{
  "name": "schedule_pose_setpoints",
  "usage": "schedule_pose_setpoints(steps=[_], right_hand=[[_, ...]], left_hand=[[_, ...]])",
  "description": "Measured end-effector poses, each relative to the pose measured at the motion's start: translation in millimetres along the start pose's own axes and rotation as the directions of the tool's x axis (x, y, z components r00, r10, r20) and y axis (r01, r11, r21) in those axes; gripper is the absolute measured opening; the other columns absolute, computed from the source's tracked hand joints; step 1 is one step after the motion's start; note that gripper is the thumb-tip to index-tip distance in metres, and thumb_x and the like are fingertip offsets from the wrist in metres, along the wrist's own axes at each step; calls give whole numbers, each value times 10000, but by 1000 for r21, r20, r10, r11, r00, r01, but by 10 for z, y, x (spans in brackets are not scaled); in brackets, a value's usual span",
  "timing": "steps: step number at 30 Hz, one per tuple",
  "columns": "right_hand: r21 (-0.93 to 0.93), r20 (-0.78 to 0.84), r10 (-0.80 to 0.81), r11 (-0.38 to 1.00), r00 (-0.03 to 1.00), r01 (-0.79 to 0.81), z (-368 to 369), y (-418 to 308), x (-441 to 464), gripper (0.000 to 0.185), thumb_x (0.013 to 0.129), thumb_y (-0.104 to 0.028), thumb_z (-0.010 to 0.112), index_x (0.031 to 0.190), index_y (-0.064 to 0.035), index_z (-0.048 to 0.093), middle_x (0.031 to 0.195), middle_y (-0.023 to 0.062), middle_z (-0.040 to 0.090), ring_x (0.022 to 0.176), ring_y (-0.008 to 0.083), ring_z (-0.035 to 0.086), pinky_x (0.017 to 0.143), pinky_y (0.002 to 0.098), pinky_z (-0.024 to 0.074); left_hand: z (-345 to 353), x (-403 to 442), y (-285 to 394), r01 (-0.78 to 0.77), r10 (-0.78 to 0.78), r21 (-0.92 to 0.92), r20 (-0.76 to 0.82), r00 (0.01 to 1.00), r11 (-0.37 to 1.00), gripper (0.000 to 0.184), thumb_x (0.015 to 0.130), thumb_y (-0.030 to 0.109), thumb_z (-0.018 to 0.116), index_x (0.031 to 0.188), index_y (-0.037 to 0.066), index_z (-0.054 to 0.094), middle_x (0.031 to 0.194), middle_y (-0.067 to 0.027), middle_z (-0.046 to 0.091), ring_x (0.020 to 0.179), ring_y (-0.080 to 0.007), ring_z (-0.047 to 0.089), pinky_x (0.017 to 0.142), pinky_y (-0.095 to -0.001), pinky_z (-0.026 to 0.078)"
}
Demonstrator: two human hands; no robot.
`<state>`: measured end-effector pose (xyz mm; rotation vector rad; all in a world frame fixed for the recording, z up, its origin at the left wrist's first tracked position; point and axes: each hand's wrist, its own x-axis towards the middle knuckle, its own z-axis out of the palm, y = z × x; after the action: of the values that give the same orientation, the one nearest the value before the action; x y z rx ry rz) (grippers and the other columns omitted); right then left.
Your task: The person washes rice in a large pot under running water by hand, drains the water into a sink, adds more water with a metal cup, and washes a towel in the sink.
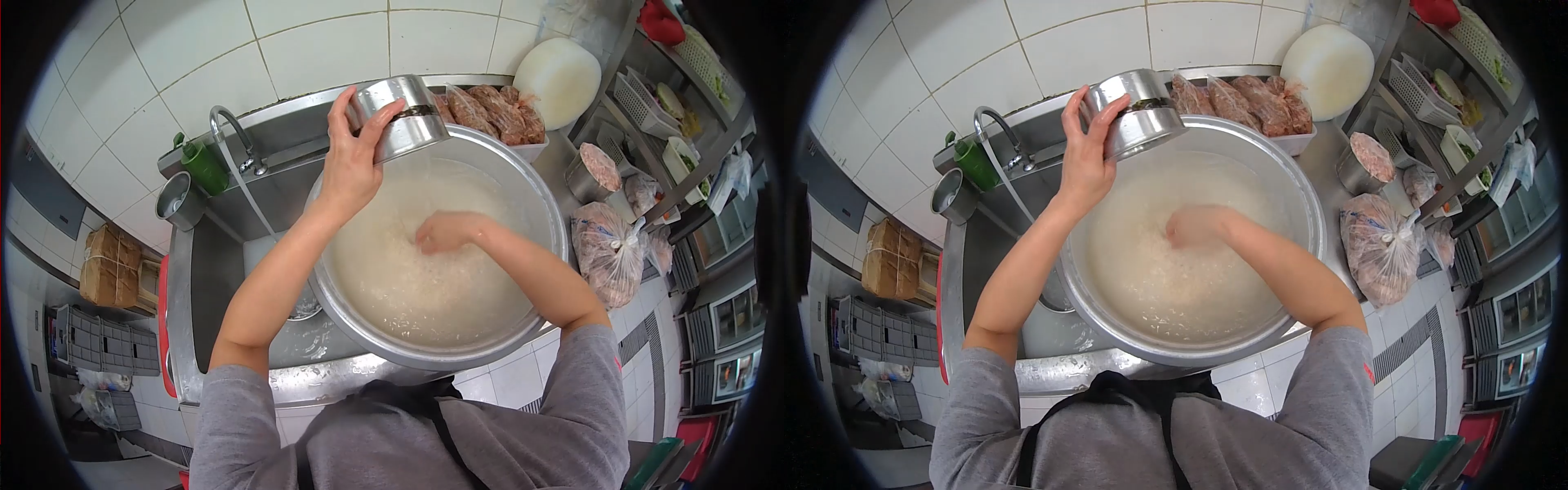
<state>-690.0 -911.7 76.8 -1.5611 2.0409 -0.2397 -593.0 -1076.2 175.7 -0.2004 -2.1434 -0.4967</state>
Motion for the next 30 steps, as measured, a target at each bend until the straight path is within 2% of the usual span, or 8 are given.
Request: schedule_pose_setpoints(steps=[6, 8, 12, 16, 20, 24, 26, 30], right_hand=[[-221, -462, 30, 964, 886, -147, -474, 1124, 332, 206, 714, -160, 496, 859, -58, 600, 837, 176, 576, 832, 338, 538, 749, 387, 423], [-31, -536, 323, 916, 780, -401, -464, 1593, 369, 213, 726, -170, 468, 840, -41, 594, 853, 195, 575, 819, 347, 543, 742, 398, 424], [-515, -70, 374, 780, 925, -355, -199, 1706, -146, 249, 699, -152, 456, 843, 9, 580, 803, 208, 588, 750, 353, 568, 675, 414, 446], [-443, 244, 566, 788, 788, -428, -64, 1024, -660, 272, 663, -142, 499, 873, 12, 579, 833, 193, 598, 773, 322, 581, 673, 381, 457], [-150, -218, 303, 929, 928, -339, -306, 731, -644, 267, 675, -133, 537, 922, -36, 568, 908, 185, 568, 777, 318, 557, 654, 386, 457], [-474, -806, -281, 833, 521, -284, -764, 810, -179, 256, 787, -230, 473, 949, -49, 552, 904, 190, 557, 805, 348, 534, 736, 389, 428], [27, -838, 307, 849, 452, -527, -926, 1036, 110, 417, 847, -392, 341, 951, -59, 570, 972, 183, 552, 892, 348, 521, 785, 418, 401], [14, -672, 470, 780, 572, -626, -1158, 795, 876, 700, 815, -574, 135, 935, -59, 594, 998, 183, 556, 965, 347, 501, 825, 417, 372]], left_hand=[[-156, -72, -535, 345, -404, -335, -123, 906, 877, 620, 663, -115, 359, 1220, 157, 365, 1212, -164, 319, 1125, -317, 335, 893, -345, 347], [-369, -164, -652, 543, -711, -729, 110, 694, 417, 627, 664, -86, 317, 1250, 137, 308, 1226, -131, 339, 1152, -271, 321, 916, -340, 327], [-708, -634, -1161, 647, -813, -678, 124, 568, 348, 649, 676, -74, 300, 1263, 201, 278, 1215, -138, 355, 1077, -282, 419, 765, -393, 462], [-852, -1022, -1551, 779, -912, -609, 221, 347, 149, 683, 669, -70, 270, 1288, 202, 170, 1174, -171, 374, 955, -330, 512, 609, -436, 535], [-607, -1537, -2212, 641, -962, -735, 271, -20, -221, 567, 667, -30, 348, 1220, 79, 286, 1135, -203, 403, 997, -356, 464, 661, -449, 525], [-388, -1855, -2452, 499, -931, -789, 341, -128, -358, 417, 714, -22, 366, 1130, 3, 381, 1145, -197, 392, 987, -379, 450, 693, -469, 518], [-357, -1882, -2429, 480, -923, -790, 342, -174, -383, 385, 732, -19, 370, 1115, 6, 404, 1125, -192, 408, 980, -362, 461, 686, -469, 521], [-361, -1897, -2447, 429, -922, -816, 341, -184, -388, 365, 737, -21, 375, 1099, -3, 420, 1085, -183, 439, 929, -337, 501, 685, -471, 518]])
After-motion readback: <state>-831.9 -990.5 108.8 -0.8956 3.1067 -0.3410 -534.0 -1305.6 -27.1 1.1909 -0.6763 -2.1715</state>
